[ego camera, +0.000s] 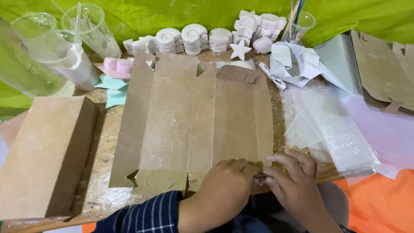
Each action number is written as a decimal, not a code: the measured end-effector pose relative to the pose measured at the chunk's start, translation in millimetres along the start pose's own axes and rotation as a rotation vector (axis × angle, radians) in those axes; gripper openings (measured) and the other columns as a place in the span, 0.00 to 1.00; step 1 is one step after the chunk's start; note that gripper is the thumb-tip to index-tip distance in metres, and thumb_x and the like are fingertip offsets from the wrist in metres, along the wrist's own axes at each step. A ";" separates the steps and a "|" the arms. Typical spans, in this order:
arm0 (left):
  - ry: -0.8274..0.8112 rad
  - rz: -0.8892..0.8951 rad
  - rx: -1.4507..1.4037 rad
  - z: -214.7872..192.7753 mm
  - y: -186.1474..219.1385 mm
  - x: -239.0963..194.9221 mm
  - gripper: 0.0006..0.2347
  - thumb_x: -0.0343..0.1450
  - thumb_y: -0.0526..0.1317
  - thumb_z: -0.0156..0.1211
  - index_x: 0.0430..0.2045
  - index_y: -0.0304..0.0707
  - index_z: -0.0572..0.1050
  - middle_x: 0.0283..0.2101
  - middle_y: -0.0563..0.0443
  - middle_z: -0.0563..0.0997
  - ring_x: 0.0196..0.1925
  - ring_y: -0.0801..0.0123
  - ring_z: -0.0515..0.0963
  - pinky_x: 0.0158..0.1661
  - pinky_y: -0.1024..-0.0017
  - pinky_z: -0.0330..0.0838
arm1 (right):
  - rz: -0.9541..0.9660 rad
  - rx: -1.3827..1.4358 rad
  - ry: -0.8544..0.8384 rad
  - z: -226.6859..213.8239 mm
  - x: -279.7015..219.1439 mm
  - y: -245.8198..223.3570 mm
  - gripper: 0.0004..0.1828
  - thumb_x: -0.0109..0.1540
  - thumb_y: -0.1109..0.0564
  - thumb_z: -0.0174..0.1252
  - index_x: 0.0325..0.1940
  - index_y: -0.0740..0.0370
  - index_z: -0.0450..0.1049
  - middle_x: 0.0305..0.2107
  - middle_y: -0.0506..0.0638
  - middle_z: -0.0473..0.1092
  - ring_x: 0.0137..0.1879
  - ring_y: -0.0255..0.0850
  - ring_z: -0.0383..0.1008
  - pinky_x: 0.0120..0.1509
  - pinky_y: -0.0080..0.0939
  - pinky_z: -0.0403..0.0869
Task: The person assembles a flat cardboard box by folding and tucking its flaps, then places several white decorative items wrapped in plastic into the box. After closing the box, the person picks up a white dolphin-shaped item and uses a small stick to clean or scrape its surface.
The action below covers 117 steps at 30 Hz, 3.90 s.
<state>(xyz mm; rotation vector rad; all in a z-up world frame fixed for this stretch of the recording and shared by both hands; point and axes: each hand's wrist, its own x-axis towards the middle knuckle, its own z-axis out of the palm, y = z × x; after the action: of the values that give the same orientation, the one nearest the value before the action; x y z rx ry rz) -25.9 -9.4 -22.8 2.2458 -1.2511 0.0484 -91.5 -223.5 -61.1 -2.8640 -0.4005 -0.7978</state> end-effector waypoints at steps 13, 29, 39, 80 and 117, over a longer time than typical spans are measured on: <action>0.199 -0.023 0.070 11.4 10.9 -5.5 0.04 0.62 0.27 0.55 0.23 0.37 0.74 0.28 0.45 0.75 0.29 0.54 0.74 0.32 0.59 0.66 | -0.014 -0.076 0.034 -6.1 7.4 -11.1 0.04 0.60 0.54 0.59 0.32 0.45 0.76 0.53 0.36 0.71 0.64 0.50 0.62 0.63 0.55 0.55; 0.176 -0.001 0.270 -33.8 -58.5 -153.3 0.14 0.72 0.36 0.53 0.53 0.44 0.74 0.55 0.51 0.80 0.56 0.59 0.78 0.55 0.58 0.69 | 0.055 -0.129 0.016 -23.9 -9.4 28.4 0.08 0.62 0.52 0.62 0.46 0.43 0.77 0.53 0.42 0.70 0.67 0.44 0.64 0.78 0.50 0.61; 0.065 -0.585 0.062 -44.1 -61.3 -118.2 0.03 0.73 0.43 0.54 0.37 0.56 0.75 0.17 0.55 0.81 0.15 0.57 0.79 0.16 0.59 0.68 | -0.268 -0.009 0.057 -11.6 20.2 -41.5 0.06 0.60 0.39 0.63 0.38 0.33 0.77 0.50 0.32 0.72 0.63 0.50 0.65 0.69 0.56 0.47; 0.033 -0.180 0.183 -12.8 -30.2 -63.4 0.07 0.64 0.35 0.58 0.33 0.43 0.71 0.25 0.50 0.78 0.23 0.53 0.78 0.25 0.57 0.71 | -0.602 -0.151 0.155 -1.9 58.2 -68.6 0.07 0.69 0.53 0.49 0.44 0.43 0.73 0.41 0.37 0.75 0.53 0.33 0.73 0.63 0.45 0.50; 0.084 -0.264 -0.345 -41.5 -31.3 -51.8 0.05 0.72 0.32 0.53 0.27 0.31 0.76 0.30 0.40 0.80 0.34 0.48 0.80 0.36 0.57 0.72 | -0.369 -0.382 0.281 -10.9 54.3 -66.3 0.15 0.69 0.35 0.59 0.60 0.25 0.77 0.56 0.31 0.70 0.67 0.37 0.59 0.78 0.57 0.34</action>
<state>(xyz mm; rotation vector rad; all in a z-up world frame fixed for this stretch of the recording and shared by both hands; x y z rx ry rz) -20.6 63.6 -17.3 2.0618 -0.8374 -0.1601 -71.4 -150.7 -19.1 -2.9822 -0.8333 -1.4636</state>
